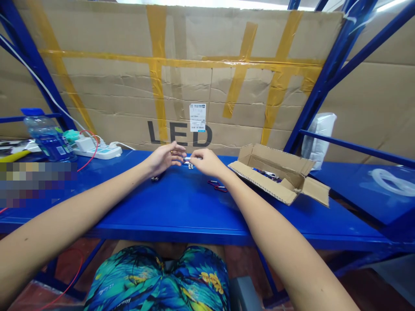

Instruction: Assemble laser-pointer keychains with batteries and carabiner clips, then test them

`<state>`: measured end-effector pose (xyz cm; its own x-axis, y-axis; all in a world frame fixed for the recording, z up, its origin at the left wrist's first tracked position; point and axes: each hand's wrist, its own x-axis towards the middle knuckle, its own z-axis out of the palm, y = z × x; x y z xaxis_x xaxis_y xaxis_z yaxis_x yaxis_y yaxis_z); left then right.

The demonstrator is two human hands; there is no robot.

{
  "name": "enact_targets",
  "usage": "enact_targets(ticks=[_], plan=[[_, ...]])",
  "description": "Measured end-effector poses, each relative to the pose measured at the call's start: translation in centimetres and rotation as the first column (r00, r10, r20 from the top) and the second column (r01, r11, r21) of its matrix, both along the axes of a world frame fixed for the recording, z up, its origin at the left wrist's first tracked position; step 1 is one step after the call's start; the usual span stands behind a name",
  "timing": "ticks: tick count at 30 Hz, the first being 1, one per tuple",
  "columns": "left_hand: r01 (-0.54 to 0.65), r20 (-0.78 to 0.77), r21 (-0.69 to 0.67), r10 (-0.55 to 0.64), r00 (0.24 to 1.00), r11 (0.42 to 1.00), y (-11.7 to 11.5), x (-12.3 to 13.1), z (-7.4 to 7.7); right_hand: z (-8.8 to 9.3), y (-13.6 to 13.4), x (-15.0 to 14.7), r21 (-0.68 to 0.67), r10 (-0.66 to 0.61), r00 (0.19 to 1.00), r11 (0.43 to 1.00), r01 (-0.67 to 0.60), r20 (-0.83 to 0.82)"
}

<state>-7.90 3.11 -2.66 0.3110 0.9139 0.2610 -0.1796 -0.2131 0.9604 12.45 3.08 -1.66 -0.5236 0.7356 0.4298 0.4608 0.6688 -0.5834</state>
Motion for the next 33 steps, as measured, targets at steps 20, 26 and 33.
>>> enact_targets(ticks=[20, 26, 33], plan=[[-0.166, -0.378, 0.568, 0.435, 0.818, 0.806, 1.3, -0.6, -0.1, -1.3, 3.9, 0.6, 0.088, -0.131, 0.991, 0.988, 0.128, 0.026], [-0.145, -0.445, 0.600, 0.479, 0.756, 0.787, 6.0, -1.1, 0.0, -1.1, 8.8, -0.5, 0.180, -0.248, 0.963, 0.957, 0.228, 0.101], [-0.178, -0.526, 0.592, 0.544, 0.653, 0.786, 12.1, -1.6, -1.3, -2.1, 13.5, -2.4, 0.010, -0.267, 0.954, 0.963, 0.268, 0.137]])
